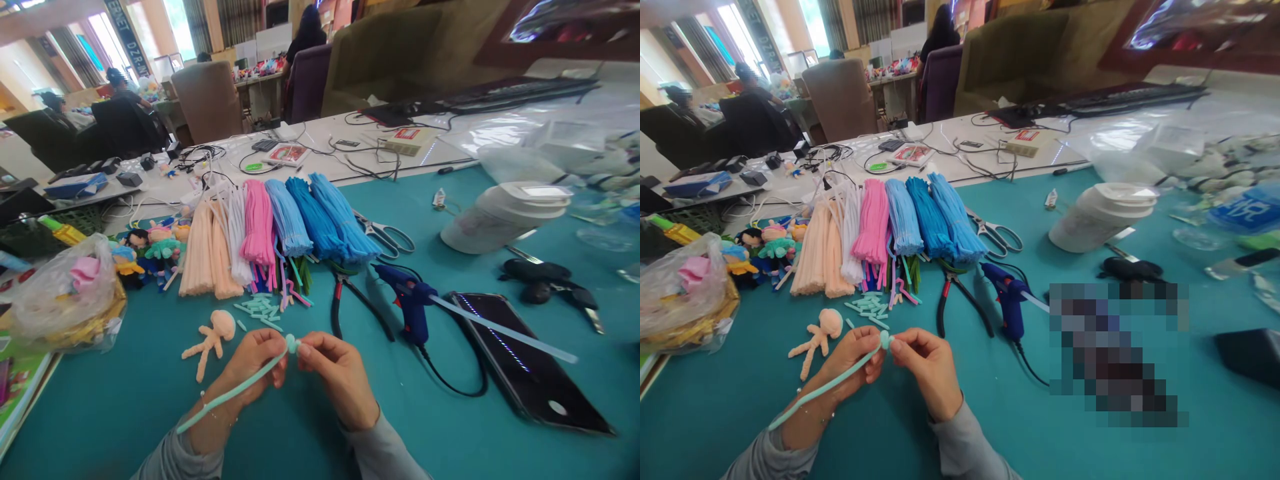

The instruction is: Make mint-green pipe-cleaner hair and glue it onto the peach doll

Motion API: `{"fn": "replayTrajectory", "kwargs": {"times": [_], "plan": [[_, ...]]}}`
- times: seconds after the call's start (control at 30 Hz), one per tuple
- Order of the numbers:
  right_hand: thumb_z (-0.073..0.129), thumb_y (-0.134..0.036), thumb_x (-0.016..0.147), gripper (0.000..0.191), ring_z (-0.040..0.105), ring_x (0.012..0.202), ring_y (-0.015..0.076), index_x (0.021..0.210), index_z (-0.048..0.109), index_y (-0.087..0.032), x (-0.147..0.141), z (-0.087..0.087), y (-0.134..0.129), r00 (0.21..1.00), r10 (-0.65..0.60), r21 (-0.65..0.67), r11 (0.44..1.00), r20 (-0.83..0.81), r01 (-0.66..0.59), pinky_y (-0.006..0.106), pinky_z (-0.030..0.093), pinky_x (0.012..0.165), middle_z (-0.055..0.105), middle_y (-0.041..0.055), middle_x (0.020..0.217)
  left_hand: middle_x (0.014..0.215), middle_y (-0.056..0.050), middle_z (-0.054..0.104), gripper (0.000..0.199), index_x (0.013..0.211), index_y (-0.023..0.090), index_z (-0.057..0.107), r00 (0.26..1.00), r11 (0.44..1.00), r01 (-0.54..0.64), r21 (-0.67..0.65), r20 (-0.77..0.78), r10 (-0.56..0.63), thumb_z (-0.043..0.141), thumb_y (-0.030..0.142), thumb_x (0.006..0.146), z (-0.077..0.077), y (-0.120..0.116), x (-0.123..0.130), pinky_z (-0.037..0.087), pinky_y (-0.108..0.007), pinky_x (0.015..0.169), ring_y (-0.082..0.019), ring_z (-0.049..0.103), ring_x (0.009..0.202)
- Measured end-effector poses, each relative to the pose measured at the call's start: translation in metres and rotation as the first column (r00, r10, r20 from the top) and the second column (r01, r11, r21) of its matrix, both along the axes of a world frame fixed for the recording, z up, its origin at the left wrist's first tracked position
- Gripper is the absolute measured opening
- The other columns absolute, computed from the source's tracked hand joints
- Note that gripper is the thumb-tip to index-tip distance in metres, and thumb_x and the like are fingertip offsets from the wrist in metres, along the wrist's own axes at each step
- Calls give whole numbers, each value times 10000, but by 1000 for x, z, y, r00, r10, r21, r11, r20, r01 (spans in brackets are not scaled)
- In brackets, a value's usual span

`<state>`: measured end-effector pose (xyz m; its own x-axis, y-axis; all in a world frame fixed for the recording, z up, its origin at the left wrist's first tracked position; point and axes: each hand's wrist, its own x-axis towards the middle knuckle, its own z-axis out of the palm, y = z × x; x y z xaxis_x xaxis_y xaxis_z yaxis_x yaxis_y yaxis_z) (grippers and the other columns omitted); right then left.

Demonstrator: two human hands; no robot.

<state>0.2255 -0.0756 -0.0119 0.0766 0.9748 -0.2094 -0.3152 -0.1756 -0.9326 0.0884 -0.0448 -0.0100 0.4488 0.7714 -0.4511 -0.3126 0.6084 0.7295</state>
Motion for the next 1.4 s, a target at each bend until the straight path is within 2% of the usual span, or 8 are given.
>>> {"fn": "replayTrajectory", "kwargs": {"times": [0.17, 0.33, 0.5, 0.63, 0.8, 0.97, 1.13, 1.4], "plan": [[811, -494, 582, 353, 462, 488, 110, 578, 677, -167, 0, 2, 0, 1000, -19, -14, 1000, 0, 19, 261, 414, 517, 582, -5, 502, 469, 22, 591, 306, 575, 144, 618, 994, 995, -75, 63, -78, 80, 820, 367, 517, 3, 1, 1, 358, -190, 350, -58, 444, 327], [803, -512, 584, 358, 471, 516, 118, 594, 699, -169, 0, 0, 1, 999, -33, 11, 999, 11, 33, 265, 419, 530, 592, 4, 541, 429, 23, 580, 229, 533, 144, 640, 965, 976, -105, 191, -219, 146, 798, 309, 527, 6, 3, -1, 385, -206, 374, -80, 478, 342], [732, -630, 608, 466, 463, 495, 117, 659, 705, -168, 1, -5, 3, 1000, -29, 27, 999, 5, 29, 271, 420, 536, 569, -6, 518, 477, 18, 612, 234, 538, 156, 606, 960, 970, -161, 182, -200, 197, 762, 328, 568, 1, 5, -2, 384, -205, 376, -69, 464, 338], [788, -561, 589, 424, 464, 497, 113, 565, 630, -169, 0, -2, 3, 999, -38, 8, 999, 32, 38, 260, 406, 528, 560, -11, 502, 449, 25, 597, 227, 543, 153, 622, 957, 970, -154, 187, -217, 193, 779, 317, 541, 4, 4, 0, 385, -204, 375, -77, 476, 342], [786, -564, 593, 435, 450, 490, 110, 537, 594, -178, 0, 5, 2, 997, -54, -6, 999, 60, 54, 261, 404, 525, 541, -20, 490, 449, 22, 604, 213, 548, 149, 651, 941, 966, -147, 212, -270, 202, 804, 293, 514, 10, 2, 1, 413, -217, 395, -96, 512, 369], [775, -583, 594, 450, 444, 481, 111, 528, 579, -183, -2, 4, 1, 994, -74, 2, 997, 81, 74, 263, 405, 514, 528, -24, 478, 483, 0, 639, 221, 557, 138, 670, 949, 964, -134, 229, -249, 191, 828, 285, 514, 5, 0, 1, 448, -232, 436, -111, 549, 402], [765, -547, 629, 423, 452, 483, 109, 521, 583, -181, -4, 6, 0, 994, -59, 17, 998, 97, 57, 256, 410, 515, 531, -25, 481, 504, -1, 655, 223, 575, 139, 693, 951, 952, -174, 251, -209, 229, 847, 285, 507, -3, -2, 3, 475, -233, 476, -116, 560, 463], [737, -507, 680, 370, 491, 502, 129, 543, 652, -174, -2, 7, 1, 988, -31, 61, 998, 148, 22, 264, 425, 514, 589, 6, 515, 517, -17, 665, 259, 557, 136, 677, 947, 953, -177, 246, -222, 233, 849, 326, 516, 1, 1, 1, 475, -236, 494, -127, 574, 501]]}}
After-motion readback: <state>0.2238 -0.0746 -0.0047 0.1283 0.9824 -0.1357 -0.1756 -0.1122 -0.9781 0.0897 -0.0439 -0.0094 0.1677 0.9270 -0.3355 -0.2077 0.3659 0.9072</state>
